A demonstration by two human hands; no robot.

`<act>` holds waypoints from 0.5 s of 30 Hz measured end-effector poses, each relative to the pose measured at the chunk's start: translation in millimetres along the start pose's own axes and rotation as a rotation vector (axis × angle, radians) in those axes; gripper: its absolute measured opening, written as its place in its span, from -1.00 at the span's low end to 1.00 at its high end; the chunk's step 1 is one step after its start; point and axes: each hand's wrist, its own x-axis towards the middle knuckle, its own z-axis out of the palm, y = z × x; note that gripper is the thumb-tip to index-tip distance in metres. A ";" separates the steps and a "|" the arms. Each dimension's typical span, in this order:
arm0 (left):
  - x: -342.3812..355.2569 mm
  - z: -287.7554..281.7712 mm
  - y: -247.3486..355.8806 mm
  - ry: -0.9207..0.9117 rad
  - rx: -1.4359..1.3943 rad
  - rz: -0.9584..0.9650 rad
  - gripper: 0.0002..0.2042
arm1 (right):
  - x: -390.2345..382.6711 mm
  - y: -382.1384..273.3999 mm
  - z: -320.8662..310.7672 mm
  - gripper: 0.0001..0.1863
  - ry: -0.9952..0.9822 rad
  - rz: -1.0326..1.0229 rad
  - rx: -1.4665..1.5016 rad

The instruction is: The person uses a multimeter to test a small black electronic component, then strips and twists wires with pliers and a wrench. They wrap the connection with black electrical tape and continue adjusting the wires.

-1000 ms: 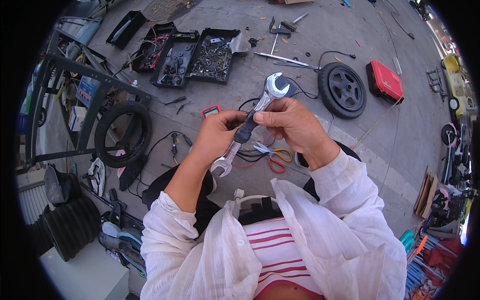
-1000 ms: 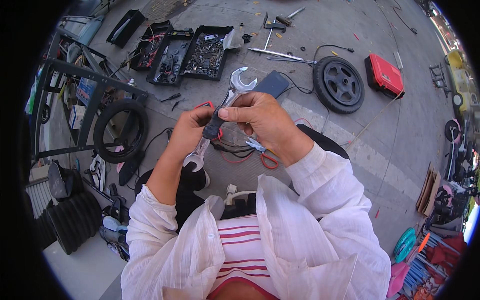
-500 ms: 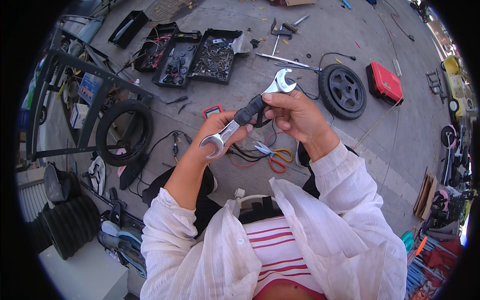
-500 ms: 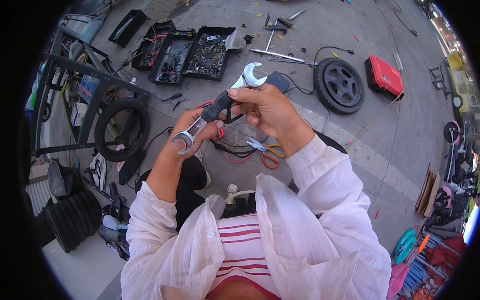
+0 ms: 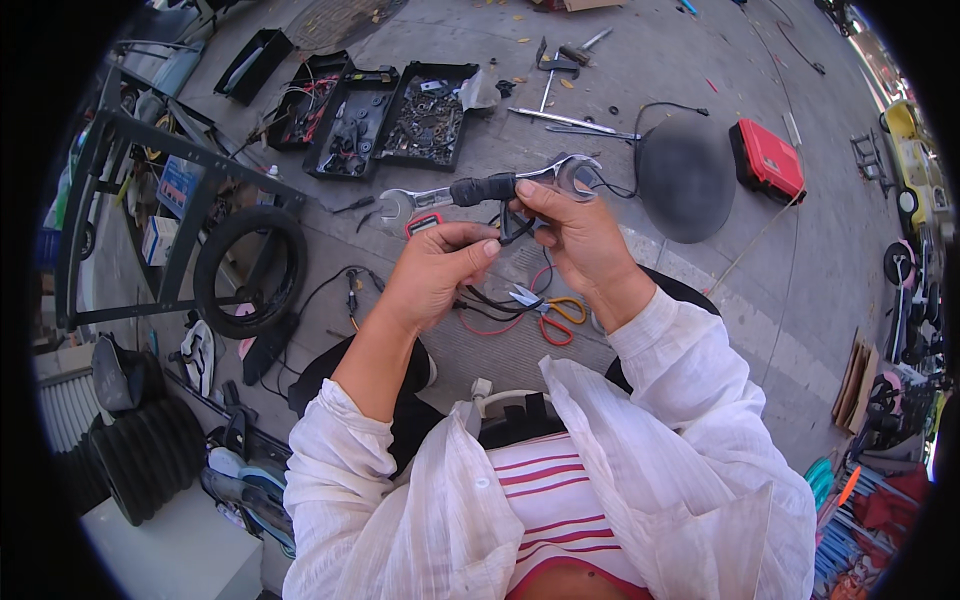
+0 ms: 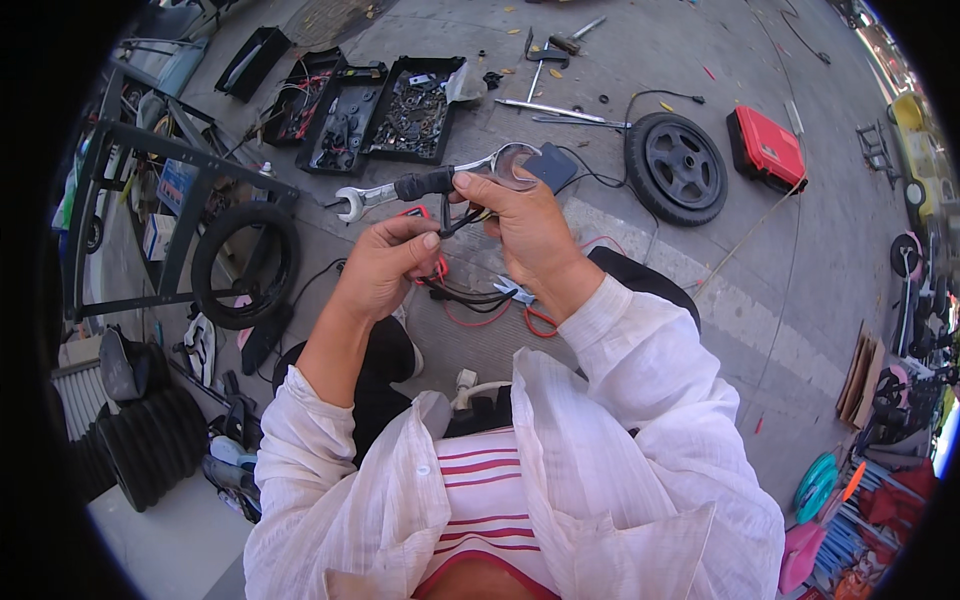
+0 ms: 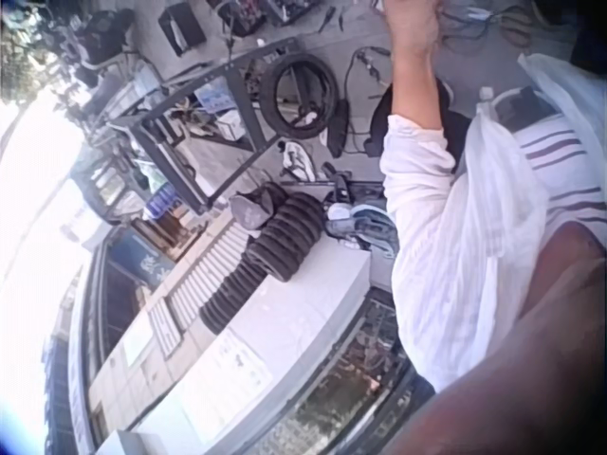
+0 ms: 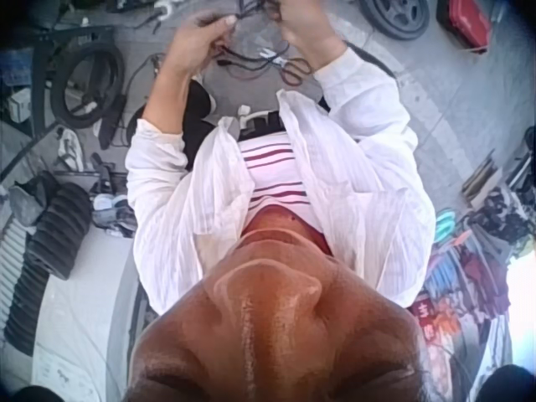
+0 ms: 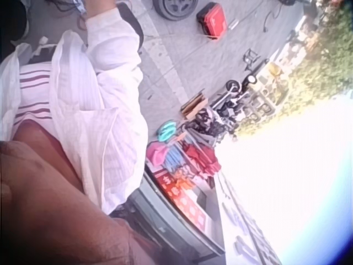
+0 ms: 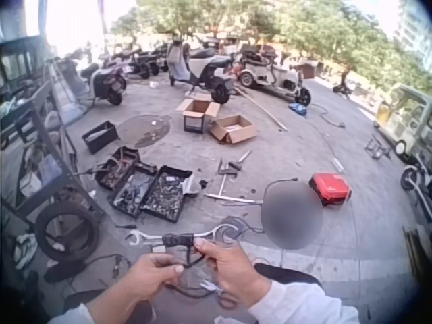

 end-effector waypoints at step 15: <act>-34.5 17.6 32.5 0.186 0.320 0.067 -0.85 | -9.9 17.7 21.7 -0.84 -0.062 -0.213 -0.224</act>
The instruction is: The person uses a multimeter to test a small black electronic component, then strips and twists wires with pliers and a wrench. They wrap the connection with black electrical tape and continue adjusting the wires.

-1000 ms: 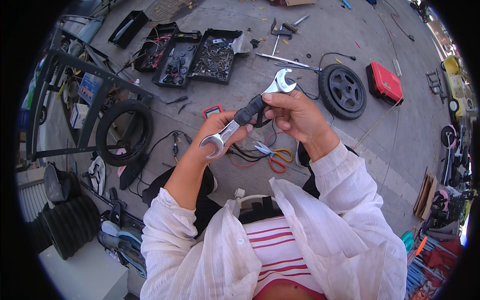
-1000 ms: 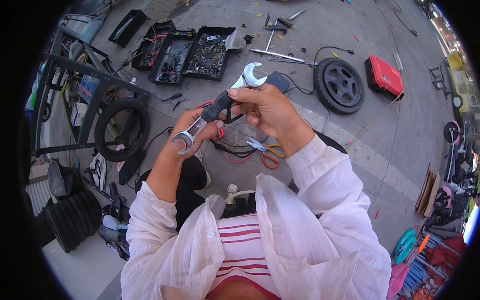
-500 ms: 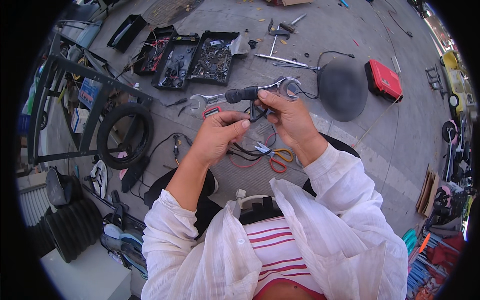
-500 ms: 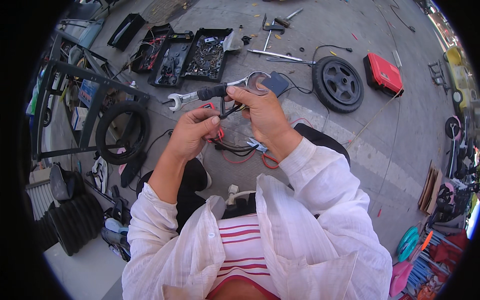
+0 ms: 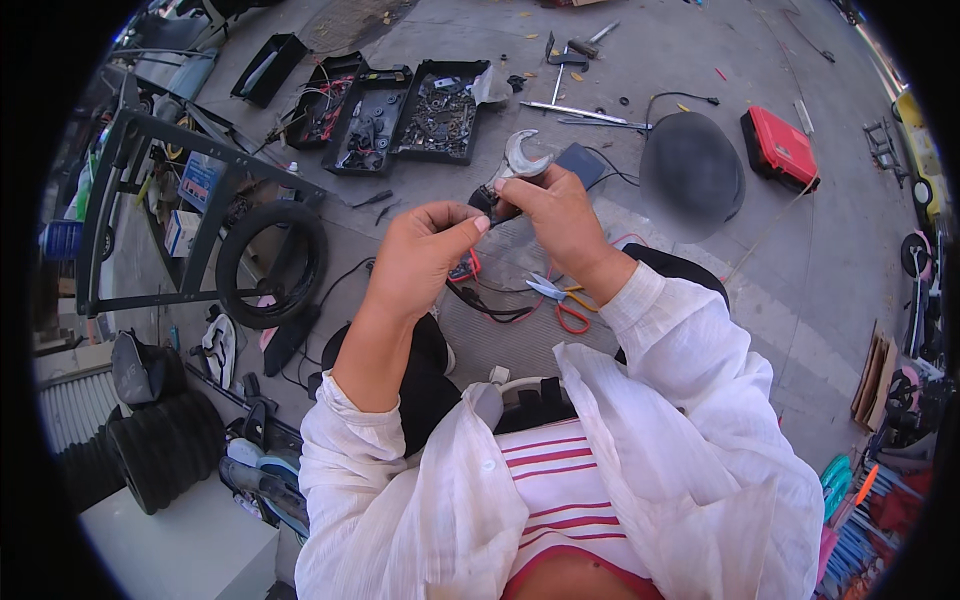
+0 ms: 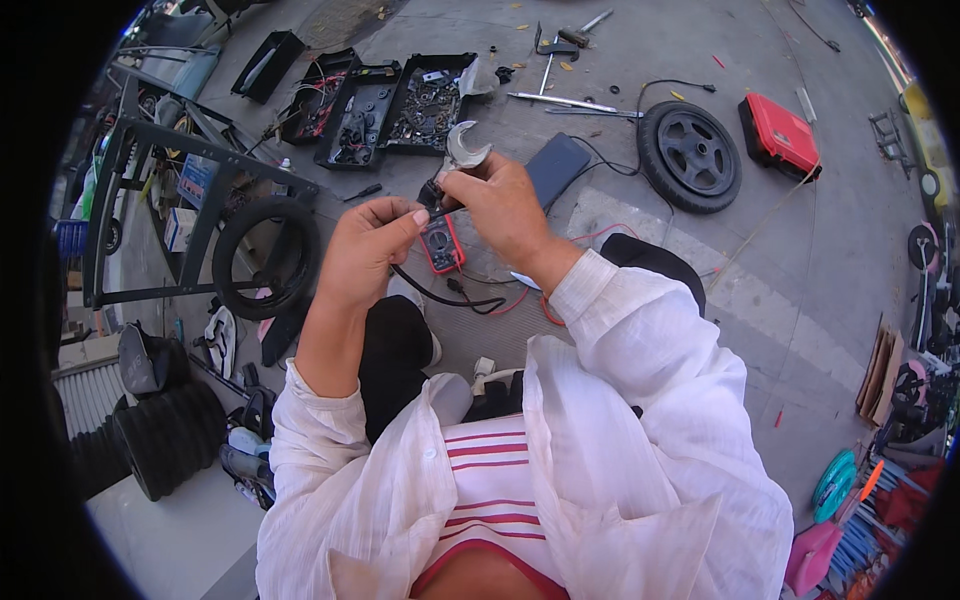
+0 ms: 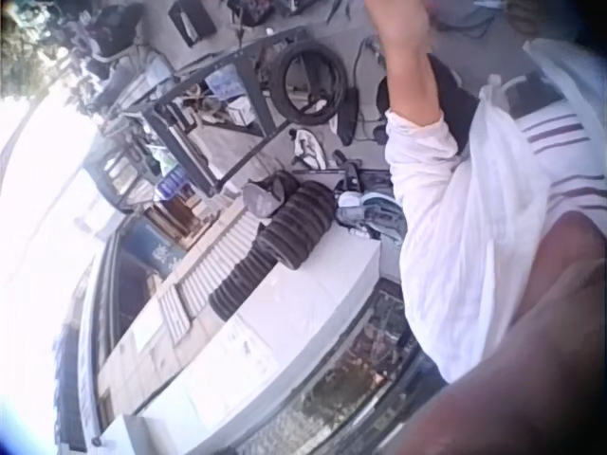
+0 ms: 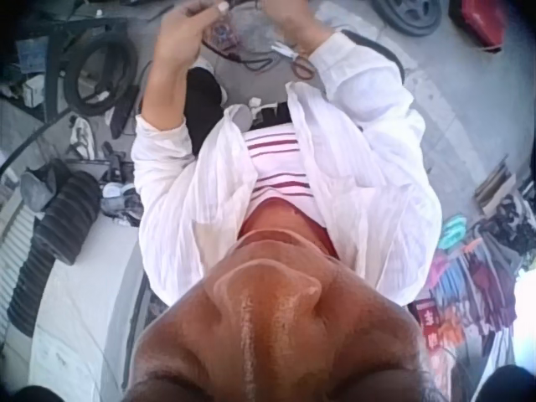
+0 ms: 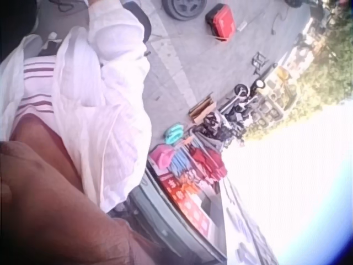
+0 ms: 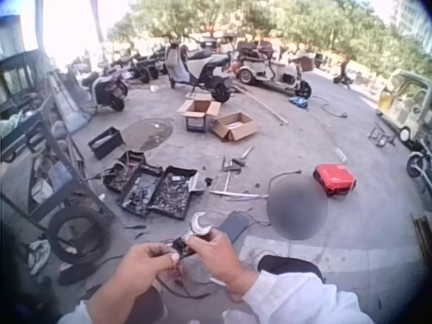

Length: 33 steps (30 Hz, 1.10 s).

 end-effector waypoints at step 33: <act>-148.2 9.1 -76.9 0.050 -0.091 -0.209 -0.83 | -191.8 33.5 6.6 -0.80 0.186 -0.059 -0.396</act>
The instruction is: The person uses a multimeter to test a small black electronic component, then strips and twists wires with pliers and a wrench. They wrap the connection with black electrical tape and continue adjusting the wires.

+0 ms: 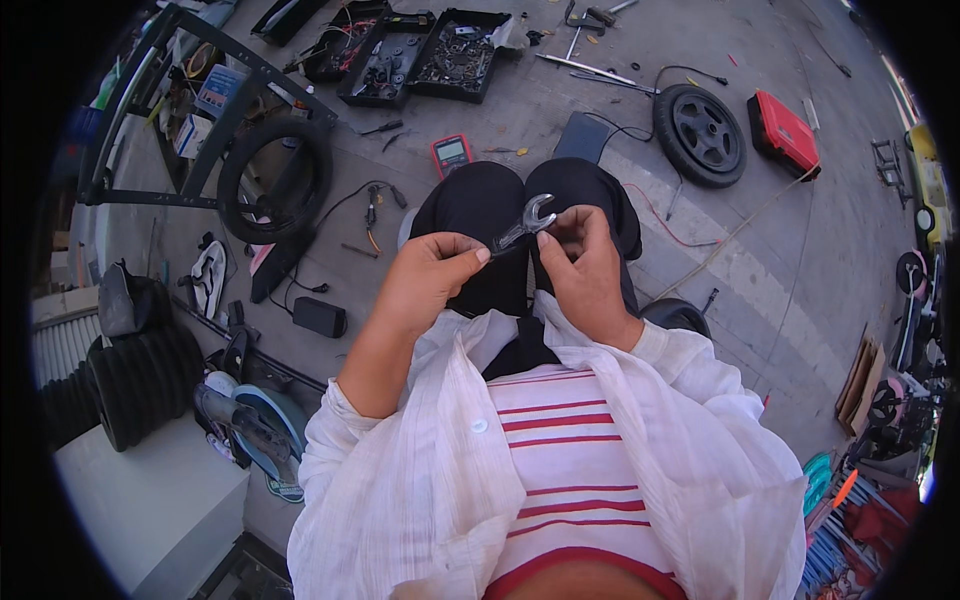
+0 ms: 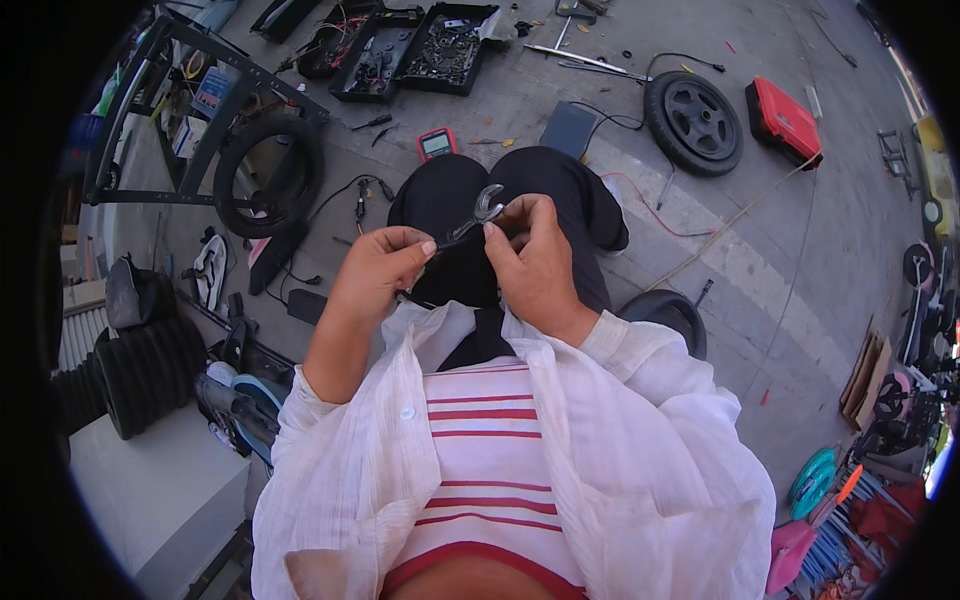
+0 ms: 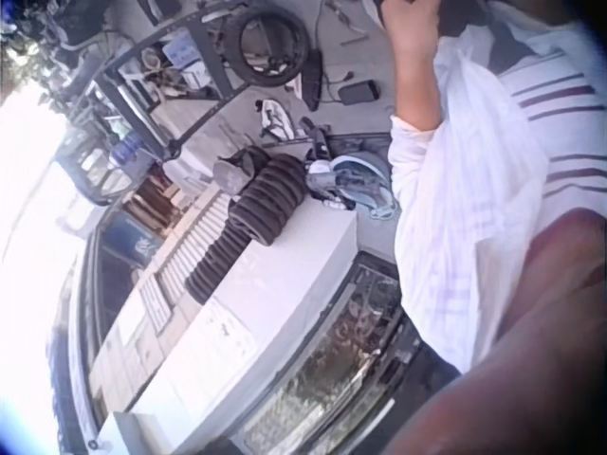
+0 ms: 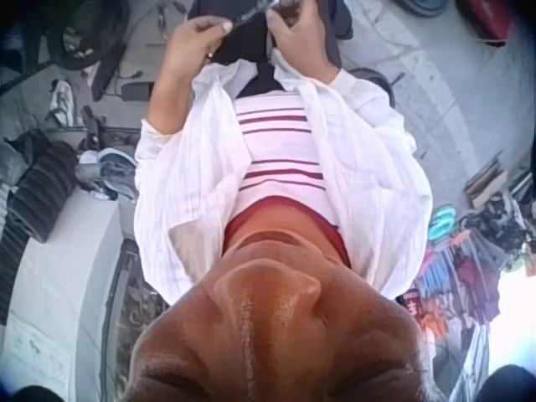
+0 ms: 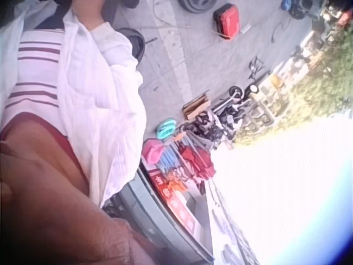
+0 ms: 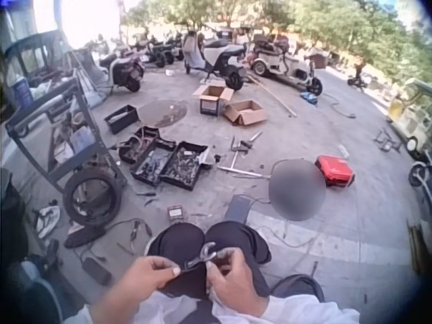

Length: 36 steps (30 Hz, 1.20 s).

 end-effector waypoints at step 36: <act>20.1 7.1 -7.9 -0.030 0.416 0.080 -0.80 | 30.8 10.5 -7.8 -0.86 -0.522 -0.393 -0.289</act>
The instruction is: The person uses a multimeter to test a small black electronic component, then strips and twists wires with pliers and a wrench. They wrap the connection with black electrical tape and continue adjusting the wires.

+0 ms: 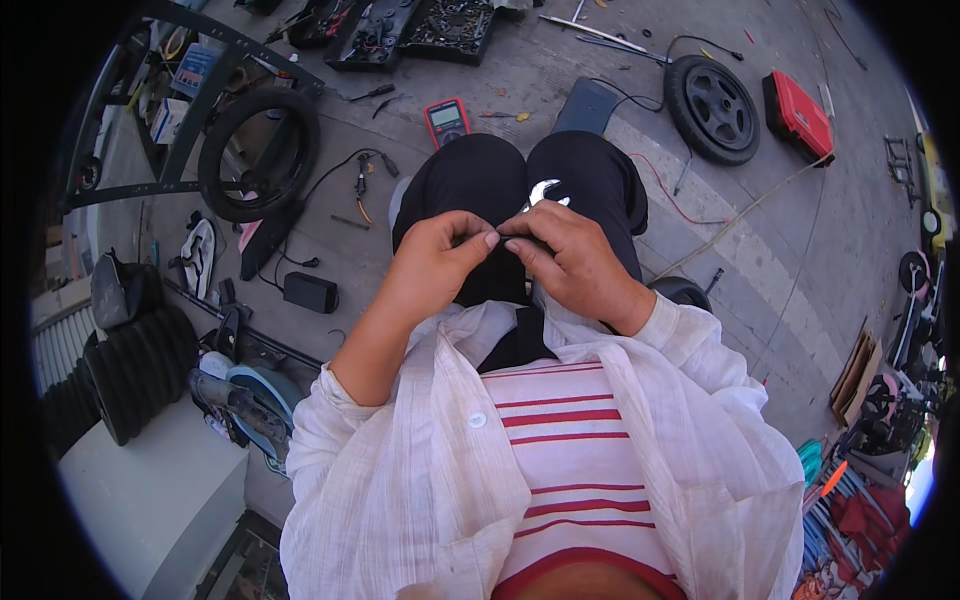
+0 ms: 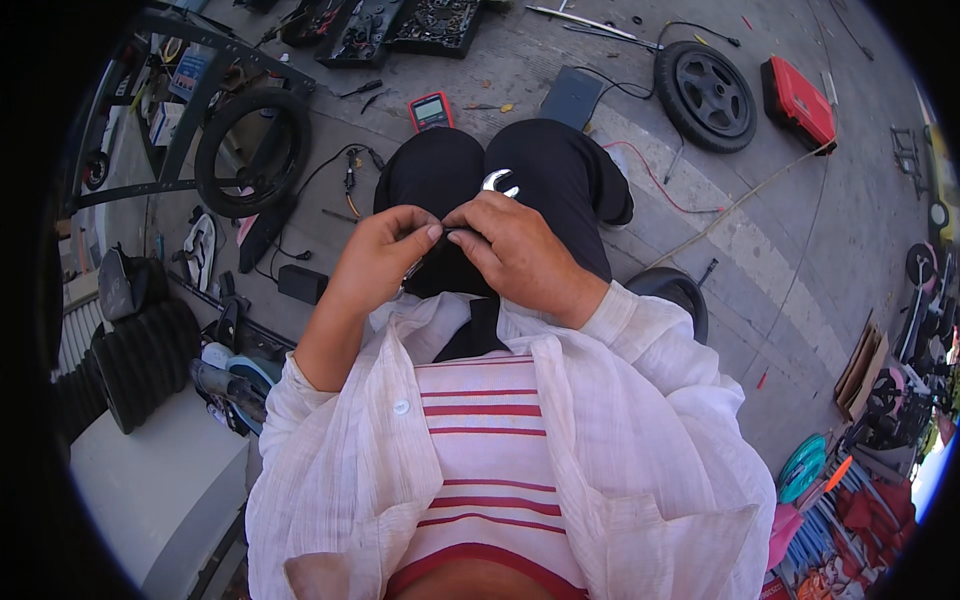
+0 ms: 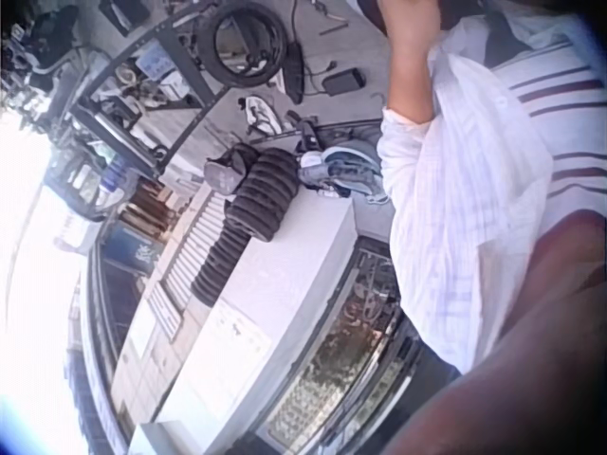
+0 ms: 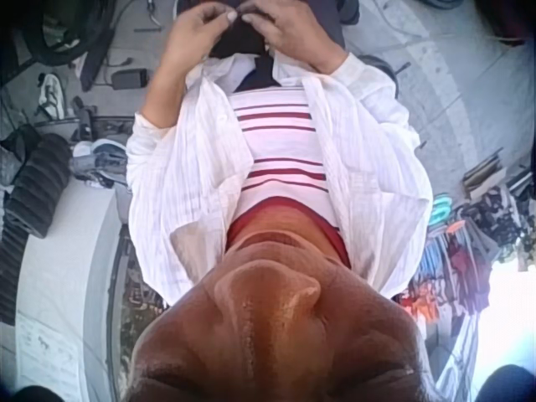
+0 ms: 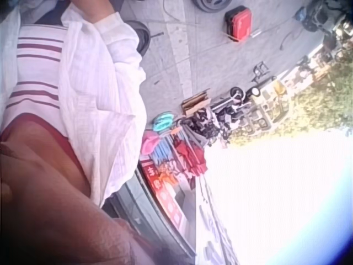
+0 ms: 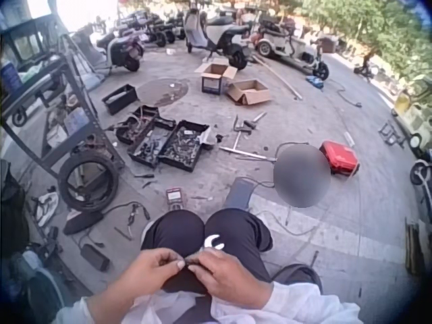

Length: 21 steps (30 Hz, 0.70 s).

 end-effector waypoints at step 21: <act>16.8 -4.9 -7.6 0.001 -0.367 -0.113 -0.83 | -17.5 3.1 -0.7 -0.68 0.036 -0.255 -0.462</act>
